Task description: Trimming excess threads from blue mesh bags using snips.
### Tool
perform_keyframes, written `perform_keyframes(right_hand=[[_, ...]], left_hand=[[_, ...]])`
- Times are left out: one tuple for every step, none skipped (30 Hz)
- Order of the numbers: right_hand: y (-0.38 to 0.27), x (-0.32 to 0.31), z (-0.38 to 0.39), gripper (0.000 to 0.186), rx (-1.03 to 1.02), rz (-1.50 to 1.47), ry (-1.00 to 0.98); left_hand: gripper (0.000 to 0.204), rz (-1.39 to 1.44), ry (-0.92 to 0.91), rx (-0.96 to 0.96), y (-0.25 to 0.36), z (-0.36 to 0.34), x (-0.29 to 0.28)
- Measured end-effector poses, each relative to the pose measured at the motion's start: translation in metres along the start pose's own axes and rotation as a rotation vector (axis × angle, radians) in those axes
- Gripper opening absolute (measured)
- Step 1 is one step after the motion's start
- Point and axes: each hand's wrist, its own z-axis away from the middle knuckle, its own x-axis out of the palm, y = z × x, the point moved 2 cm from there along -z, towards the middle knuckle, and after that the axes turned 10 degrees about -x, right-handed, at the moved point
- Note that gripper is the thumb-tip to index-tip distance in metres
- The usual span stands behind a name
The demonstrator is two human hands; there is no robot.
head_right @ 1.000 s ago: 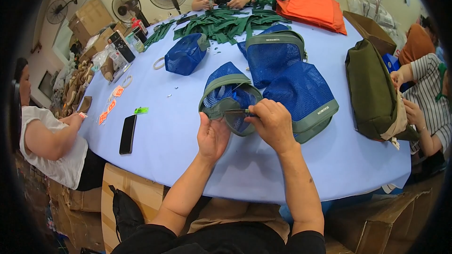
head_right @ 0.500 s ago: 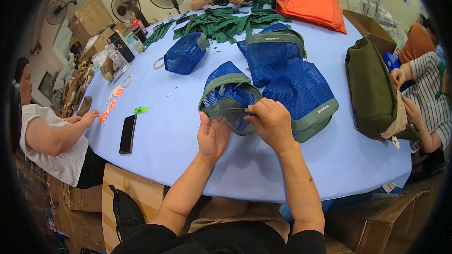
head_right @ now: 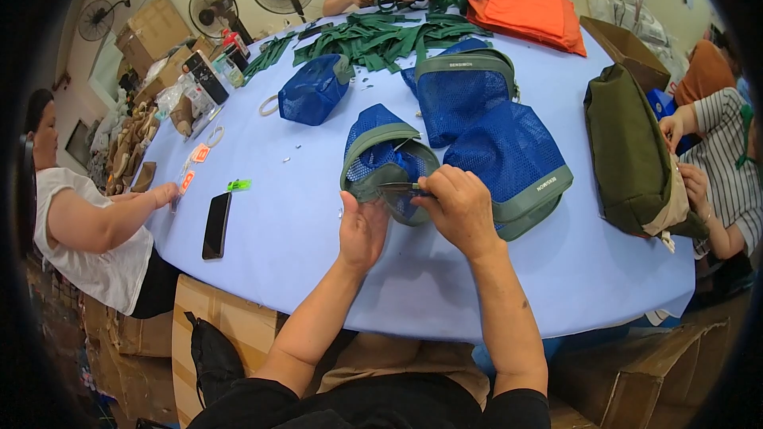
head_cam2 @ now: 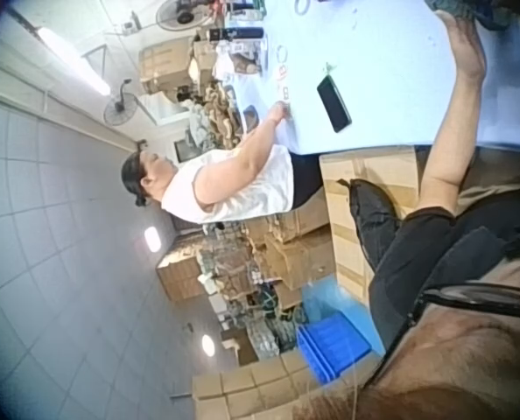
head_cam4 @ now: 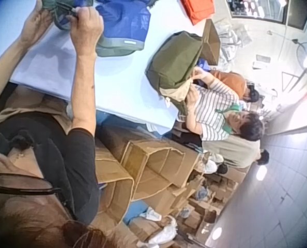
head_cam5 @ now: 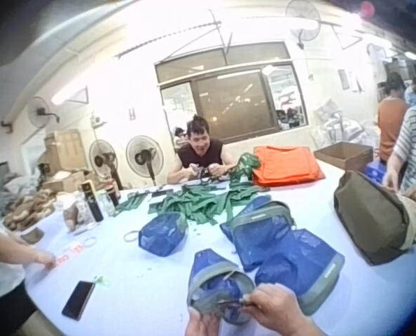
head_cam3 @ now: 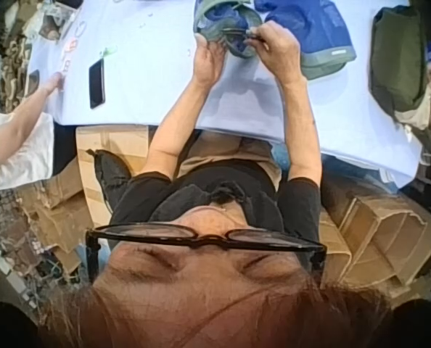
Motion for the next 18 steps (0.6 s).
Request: perform_keyframes(right_hand=[[0.0, 0.0, 0.0, 0.026, 0.0, -0.002, 0.004], [0.0, 0.0, 0.0, 0.026, 0.0, -0.005, 0.007], [0.0, 0.0, 0.0, 0.026, 0.001, -0.006, 0.007], [0.0, 0.0, 0.0, 0.026, 0.001, -0.009, 0.005], [-0.001, 0.0, 0.0, 0.026, 0.0, -0.012, 0.002], [-0.001, 0.0, 0.0, 0.026, 0.0, -0.012, 0.002], [-0.001, 0.0, -0.001, 0.026, 0.004, -0.016, 0.001], [-0.001, 0.0, 0.0, 0.025, 0.008, -0.019, 0.0], [-0.001, -0.001, 0.0, 0.025, 0.008, -0.019, 0.0], [-0.002, -0.001, 0.0, 0.025, 0.017, -0.024, 0.003], [-0.002, -0.002, -0.001, 0.025, 0.026, -0.032, 0.006], [-0.003, -0.002, -0.001, 0.025, 0.026, -0.033, 0.007], [-0.004, -0.002, -0.002, 0.025, 0.011, -0.02, 0.009], [-0.004, -0.003, -0.003, 0.025, -0.003, -0.006, 0.012], [-0.004, -0.003, -0.003, 0.025, -0.003, -0.008, 0.013], [-0.005, -0.003, -0.003, 0.025, -0.006, 0.001, 0.001], [-0.005, -0.004, -0.003, 0.025, -0.01, 0.011, -0.011], [-0.005, -0.004, -0.003, 0.025, -0.009, 0.012, -0.01]], left_hand=[[0.071, -0.002, -0.001, 0.008, 0.0, 0.0, 0.0], [0.071, -0.005, -0.002, 0.016, 0.0, 0.0, 0.0], [0.071, -0.006, -0.001, 0.016, 0.0, 0.0, 0.0], [0.069, -0.012, -0.001, 0.022, -0.001, 0.0, -0.001], [0.068, -0.019, -0.002, 0.029, -0.002, 0.0, -0.002], [0.068, -0.02, -0.001, 0.029, -0.004, 0.0, -0.004], [0.067, -0.02, 0.018, 0.04, -0.006, 0.0, -0.007], [0.066, -0.019, 0.037, 0.051, -0.008, -0.001, -0.009], [0.066, -0.019, 0.037, 0.051, -0.009, -0.001, -0.009], [0.066, -0.018, 0.029, 0.071, -0.008, -0.001, -0.009], [0.066, -0.019, 0.023, 0.091, -0.008, -0.001, -0.009], [0.066, -0.02, 0.024, 0.091, -0.008, -0.001, -0.009], [0.066, -0.029, 0.021, 0.094, -0.008, -0.001, -0.01], [0.066, -0.039, 0.018, 0.096, -0.008, -0.001, -0.01], [0.066, -0.04, 0.018, 0.095, -0.007, -0.001, -0.01], [0.066, -0.05, 0.023, 0.098, -0.006, -0.001, -0.009], [0.066, -0.058, 0.026, 0.1, -0.005, -0.001, -0.008], [0.066, -0.059, 0.025, 0.1, -0.005, -0.001, -0.008]])
